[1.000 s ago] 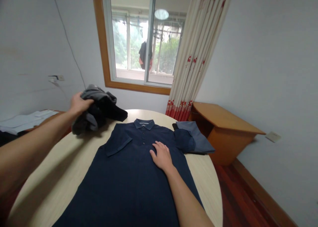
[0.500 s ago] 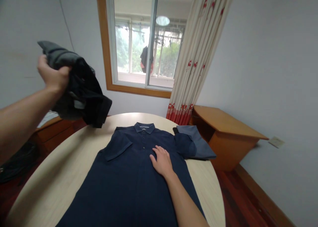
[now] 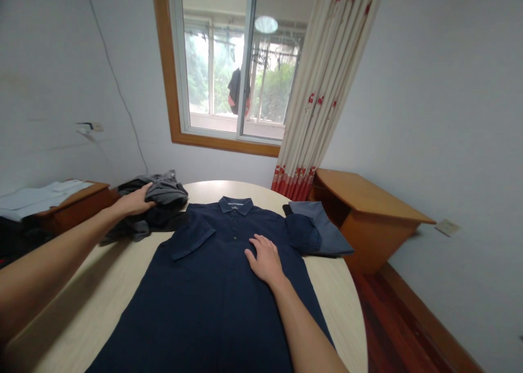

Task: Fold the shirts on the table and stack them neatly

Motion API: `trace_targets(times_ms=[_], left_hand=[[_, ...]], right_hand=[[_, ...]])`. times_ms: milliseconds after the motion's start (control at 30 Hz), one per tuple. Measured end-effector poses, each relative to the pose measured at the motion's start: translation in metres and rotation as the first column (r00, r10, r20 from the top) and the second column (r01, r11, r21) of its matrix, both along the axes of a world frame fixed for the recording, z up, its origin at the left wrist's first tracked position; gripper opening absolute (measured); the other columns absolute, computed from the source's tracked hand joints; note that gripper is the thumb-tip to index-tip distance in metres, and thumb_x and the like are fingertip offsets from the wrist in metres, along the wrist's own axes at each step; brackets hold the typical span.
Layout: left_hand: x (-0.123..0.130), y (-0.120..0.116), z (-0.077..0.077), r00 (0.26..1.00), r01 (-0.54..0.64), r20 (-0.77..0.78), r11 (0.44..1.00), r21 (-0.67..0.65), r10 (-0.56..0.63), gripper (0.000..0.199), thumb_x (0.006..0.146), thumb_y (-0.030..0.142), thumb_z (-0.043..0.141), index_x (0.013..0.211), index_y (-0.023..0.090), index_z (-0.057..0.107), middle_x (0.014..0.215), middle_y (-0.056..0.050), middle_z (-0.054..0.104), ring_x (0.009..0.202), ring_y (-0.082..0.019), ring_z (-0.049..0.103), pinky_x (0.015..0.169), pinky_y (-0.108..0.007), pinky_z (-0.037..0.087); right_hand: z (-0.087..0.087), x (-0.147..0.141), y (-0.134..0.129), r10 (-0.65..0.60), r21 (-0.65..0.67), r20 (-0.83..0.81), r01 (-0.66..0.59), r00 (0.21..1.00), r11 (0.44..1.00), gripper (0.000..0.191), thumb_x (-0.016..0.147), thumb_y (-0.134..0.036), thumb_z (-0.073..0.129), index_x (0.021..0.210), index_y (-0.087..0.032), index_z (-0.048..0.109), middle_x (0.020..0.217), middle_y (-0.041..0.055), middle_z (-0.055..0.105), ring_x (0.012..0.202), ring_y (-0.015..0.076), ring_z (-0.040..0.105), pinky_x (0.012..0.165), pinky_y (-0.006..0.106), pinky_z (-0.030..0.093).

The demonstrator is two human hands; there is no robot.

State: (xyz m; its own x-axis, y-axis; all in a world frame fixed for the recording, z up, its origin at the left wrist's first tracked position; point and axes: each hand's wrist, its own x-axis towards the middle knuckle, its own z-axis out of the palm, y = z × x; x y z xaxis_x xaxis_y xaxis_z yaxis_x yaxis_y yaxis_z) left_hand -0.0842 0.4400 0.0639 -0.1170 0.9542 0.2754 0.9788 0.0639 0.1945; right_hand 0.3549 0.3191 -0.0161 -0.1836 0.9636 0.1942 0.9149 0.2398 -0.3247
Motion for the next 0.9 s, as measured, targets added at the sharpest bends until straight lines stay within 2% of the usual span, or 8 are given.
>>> trace_targets(times_ms=[133,233,333,433,600,700,767,900], left_hand=[[0.031,-0.008,0.009,0.998,0.011,-0.067,0.999,-0.038,-0.014,0.105,0.077,0.071,0.061,0.158,0.021,0.016,0.158,-0.024,0.024,0.132,-0.048,0.043,0.103,-0.057,0.041],[0.049,-0.017,-0.011,0.99,-0.002,-0.138,0.991,-0.13,-0.016,0.108,0.071,0.077,0.063,0.158,0.032,0.015,0.164,-0.017,0.005,0.141,-0.056,0.018,0.1,-0.074,0.032],[0.044,-0.013,-0.035,0.979,0.024,-0.199,0.989,-0.144,-0.052,0.101,0.076,0.072,0.062,0.157,0.034,0.017,0.165,-0.015,-0.002,0.143,-0.054,0.013,0.1,-0.075,0.029],[0.023,-0.002,-0.044,0.961,0.117,-0.24,0.987,-0.106,-0.139,0.091,0.083,0.068,0.058,0.157,0.033,0.019,0.165,-0.014,0.0,0.145,-0.048,0.017,0.105,-0.067,0.031],[0.012,0.001,-0.031,0.939,0.169,-0.286,0.981,-0.097,-0.19,0.091,0.08,0.063,0.064,0.156,0.03,0.026,0.165,-0.014,0.003,0.146,-0.046,0.016,0.108,-0.067,0.027],[0.034,-0.016,-0.024,0.907,0.256,-0.345,0.967,-0.007,-0.242,0.075,0.086,0.057,0.061,0.15,0.026,0.04,0.164,-0.012,0.011,0.15,-0.04,0.008,0.113,-0.069,0.008],[0.058,-0.033,-0.027,0.865,0.397,-0.346,0.918,0.028,-0.364,0.054,0.095,0.05,0.046,0.142,0.025,0.052,0.162,-0.008,0.022,0.151,-0.03,0.013,0.119,-0.059,0.001],[0.095,-0.064,-0.058,0.772,0.588,-0.18,0.792,-0.161,-0.61,0.053,0.101,0.047,0.028,0.137,0.024,0.058,0.156,-0.005,0.038,0.146,-0.022,0.031,0.122,-0.042,0.013]], right_hand=[[-0.001,-0.001,0.0,0.0,0.005,0.006,0.0,1.0,1.0,0.046,0.096,-0.04,0.047,0.134,-0.016,0.06,0.148,0.0116,0.049,0.139,0.0248,0.042,0.117,0.042,0.028],[-0.001,0.0,0.0,-0.002,0.004,0.005,0.002,1.0,1.0,0.047,0.096,-0.04,0.046,0.135,-0.016,0.059,0.148,0.0114,0.049,0.139,0.0247,0.041,0.117,0.042,0.028],[-0.001,0.0,-0.002,0.006,-0.003,0.005,-0.006,1.0,1.0,0.047,0.097,-0.041,0.046,0.135,-0.016,0.059,0.149,0.0106,0.048,0.14,0.0248,0.04,0.118,0.043,0.027],[-0.001,0.001,-0.002,0.008,-0.006,0.005,-0.008,1.0,1.0,0.048,0.097,-0.041,0.046,0.136,-0.016,0.058,0.15,0.0103,0.048,0.14,0.0251,0.04,0.118,0.043,0.027],[-0.003,0.002,0.0,0.011,0.002,0.001,-0.011,1.0,1.0,0.047,0.096,-0.041,0.047,0.135,-0.016,0.059,0.149,0.0103,0.049,0.14,0.0251,0.04,0.118,0.042,0.027],[-0.004,0.002,0.002,0.016,0.007,-0.006,-0.016,1.0,1.0,0.047,0.096,-0.04,0.047,0.134,-0.017,0.059,0.148,0.0109,0.05,0.14,0.0245,0.041,0.117,0.042,0.027],[-0.004,0.002,0.002,0.014,0.009,-0.008,-0.014,1.0,1.0,0.047,0.096,-0.041,0.048,0.134,-0.017,0.06,0.148,0.0109,0.05,0.139,0.0242,0.041,0.117,0.041,0.028],[-0.004,0.002,0.002,0.009,0.011,-0.002,-0.009,1.0,1.0,0.047,0.096,-0.041,0.047,0.134,-0.017,0.06,0.148,0.0102,0.049,0.139,0.0242,0.041,0.117,0.042,0.028]])
